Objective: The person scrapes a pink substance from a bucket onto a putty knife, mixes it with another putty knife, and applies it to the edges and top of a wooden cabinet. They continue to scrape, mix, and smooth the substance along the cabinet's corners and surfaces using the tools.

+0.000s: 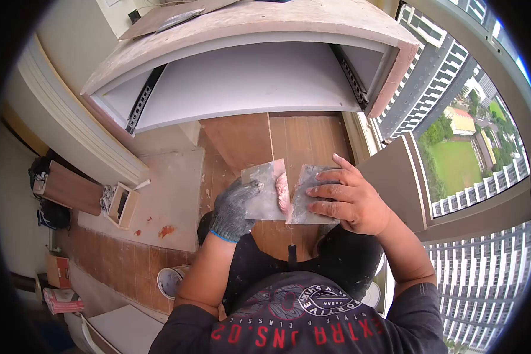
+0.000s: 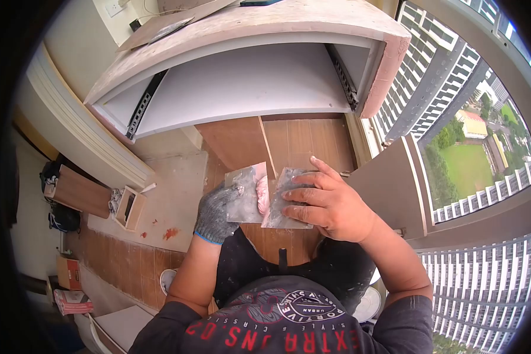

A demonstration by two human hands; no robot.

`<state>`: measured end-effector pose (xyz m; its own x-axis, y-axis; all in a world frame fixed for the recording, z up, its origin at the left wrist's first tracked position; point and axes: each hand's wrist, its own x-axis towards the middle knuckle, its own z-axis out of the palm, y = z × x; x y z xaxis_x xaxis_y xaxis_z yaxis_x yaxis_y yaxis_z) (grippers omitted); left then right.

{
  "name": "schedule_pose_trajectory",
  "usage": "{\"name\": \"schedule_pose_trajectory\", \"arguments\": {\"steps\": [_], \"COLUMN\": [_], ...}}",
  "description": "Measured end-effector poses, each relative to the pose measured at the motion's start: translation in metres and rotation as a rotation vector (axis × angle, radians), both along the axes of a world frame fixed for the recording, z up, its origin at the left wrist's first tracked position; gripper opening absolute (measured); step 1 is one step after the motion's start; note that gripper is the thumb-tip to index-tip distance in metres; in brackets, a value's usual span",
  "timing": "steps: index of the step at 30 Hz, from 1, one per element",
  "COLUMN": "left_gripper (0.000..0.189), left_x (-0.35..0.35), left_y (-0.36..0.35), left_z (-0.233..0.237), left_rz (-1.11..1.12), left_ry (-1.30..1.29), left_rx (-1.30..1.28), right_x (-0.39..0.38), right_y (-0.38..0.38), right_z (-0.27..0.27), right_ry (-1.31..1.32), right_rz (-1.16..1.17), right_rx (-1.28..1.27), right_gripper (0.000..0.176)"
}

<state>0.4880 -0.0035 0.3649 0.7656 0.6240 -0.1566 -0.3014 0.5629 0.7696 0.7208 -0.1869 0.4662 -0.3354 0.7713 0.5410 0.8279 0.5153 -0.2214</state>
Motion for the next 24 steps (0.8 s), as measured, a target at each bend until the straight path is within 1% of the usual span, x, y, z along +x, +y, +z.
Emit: {"name": "schedule_pose_trajectory", "arguments": {"steps": [1, 3, 5, 7, 10, 14, 16, 17, 19, 20, 21, 22, 24], "left_gripper": [0.035, 0.034, 0.034, 0.033, 0.034, 0.042, 0.047, 0.049, 0.053, 0.053, 0.053, 0.053, 0.053], "left_x": [0.001, 0.001, 0.001, 0.002, 0.005, -0.003, 0.005, 0.013, 0.026, 0.03, 0.032, 0.034, 0.038], "left_y": [-0.002, -0.007, -0.01, -0.011, -0.006, 0.013, 0.033, 0.043, 0.057, 0.057, 0.055, 0.055, 0.056], "left_z": [0.005, 0.006, 0.014, 0.033, 0.019, -0.004, -0.016, -0.027, -0.055, -0.065, -0.074, -0.083, -0.1], "left_rz": [-0.022, -0.021, -0.034, -0.064, 0.008, 0.102, 0.112, 0.004, -0.212, -0.259, -0.302, -0.343, -0.337], "left_ry": [-0.087, -0.075, -0.045, 0.0, 0.036, -0.003, -0.045, -0.15, -0.337, -0.353, -0.365, -0.375, -0.254], "left_rx": [-0.183, 0.015, 0.098, 0.061, -0.007, -0.026, -0.012, -0.088, -0.257, -0.212, -0.169, -0.127, -0.124], "right_x": [-0.002, -0.003, -0.003, -0.006, -0.009, 0.006, 0.027, 0.038, 0.045, 0.049, 0.064, 0.077, 0.111], "right_y": [0.003, 0.009, 0.013, 0.016, 0.013, 0.0, -0.01, -0.015, -0.028, -0.031, -0.029, -0.021, -0.016], "right_z": [0.001, 0.002, 0.002, 0.0, -0.004, -0.005, -0.013, -0.012, 0.014, 0.025, 0.027, 0.032, 0.041], "right_ry": [-0.003, -0.055, -0.151, -0.189, -0.214, -0.273, -0.015, 0.106, 0.329, 0.598, 0.705, 0.81, 0.747], "right_rz": [0.029, 0.072, 0.095, 0.105, 0.094, 0.039, -0.107, -0.176, -0.553, -0.685, -0.796, -0.824, -0.897], "right_rx": [-0.009, -0.03, -0.053, -0.064, -0.152, -0.314, -0.2, -0.13, 0.062, 0.113, 0.21, 0.404, 0.498], "right_gripper": [0.045, 0.042, 0.039, 0.038, 0.037, 0.035, 0.038, 0.039, 0.029, 0.022, 0.023, 0.022, 0.024]}}
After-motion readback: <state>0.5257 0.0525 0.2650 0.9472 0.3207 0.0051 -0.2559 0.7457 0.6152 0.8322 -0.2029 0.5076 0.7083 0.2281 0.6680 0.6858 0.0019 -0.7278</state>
